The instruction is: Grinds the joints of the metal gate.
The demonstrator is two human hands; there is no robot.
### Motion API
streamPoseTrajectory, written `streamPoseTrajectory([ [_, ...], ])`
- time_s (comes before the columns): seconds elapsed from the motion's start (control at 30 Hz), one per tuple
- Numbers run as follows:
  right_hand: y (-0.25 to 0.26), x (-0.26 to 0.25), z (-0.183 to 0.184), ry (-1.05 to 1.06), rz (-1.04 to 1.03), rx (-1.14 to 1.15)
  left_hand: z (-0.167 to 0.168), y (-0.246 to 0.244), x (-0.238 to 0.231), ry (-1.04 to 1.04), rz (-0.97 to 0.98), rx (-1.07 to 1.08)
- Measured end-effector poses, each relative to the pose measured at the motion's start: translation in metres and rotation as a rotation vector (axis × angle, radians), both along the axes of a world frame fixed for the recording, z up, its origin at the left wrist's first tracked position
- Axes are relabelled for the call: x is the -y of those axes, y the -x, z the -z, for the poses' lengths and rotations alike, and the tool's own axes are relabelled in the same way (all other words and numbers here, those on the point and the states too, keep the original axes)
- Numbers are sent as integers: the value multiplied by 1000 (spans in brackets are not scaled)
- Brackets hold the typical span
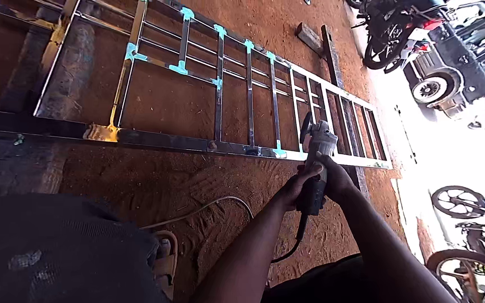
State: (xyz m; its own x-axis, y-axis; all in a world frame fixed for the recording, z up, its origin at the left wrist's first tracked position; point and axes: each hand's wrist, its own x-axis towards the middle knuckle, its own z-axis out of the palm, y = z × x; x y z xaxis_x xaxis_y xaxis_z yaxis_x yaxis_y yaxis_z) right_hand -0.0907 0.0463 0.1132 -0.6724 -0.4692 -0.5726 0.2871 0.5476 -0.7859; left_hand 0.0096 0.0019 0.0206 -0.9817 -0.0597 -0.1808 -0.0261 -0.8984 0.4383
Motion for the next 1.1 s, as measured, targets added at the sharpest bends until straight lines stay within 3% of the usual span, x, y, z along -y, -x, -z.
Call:
streamPoseTrajectory([
  [0.1, 10, -2, 16, -117, 50, -160, 9, 11, -11, 97, 76, 158],
  [0.17, 24, -4, 27, -408, -84, -439, 9, 17, -20, 130, 80, 250],
  [0.23, 31, -2, 34, -675, -289, -608, 10, 23, -31, 24, 12, 326],
  [0.4, 2, 12, 46, -891, -587, -777, 18, 34, -38, -232, -279, 372],
  [0.57, -29, 39, 45, -856, -720, -923, 21, 28, -20, -421, -634, 211],
  [0.73, -38, 63, 49, -859, -831, -944, 28, 23, -2, -496, -725, 194],
  [1.1, -37, 65, 52, -889, -846, -990, 28, 23, -2, -522, -746, 144],
])
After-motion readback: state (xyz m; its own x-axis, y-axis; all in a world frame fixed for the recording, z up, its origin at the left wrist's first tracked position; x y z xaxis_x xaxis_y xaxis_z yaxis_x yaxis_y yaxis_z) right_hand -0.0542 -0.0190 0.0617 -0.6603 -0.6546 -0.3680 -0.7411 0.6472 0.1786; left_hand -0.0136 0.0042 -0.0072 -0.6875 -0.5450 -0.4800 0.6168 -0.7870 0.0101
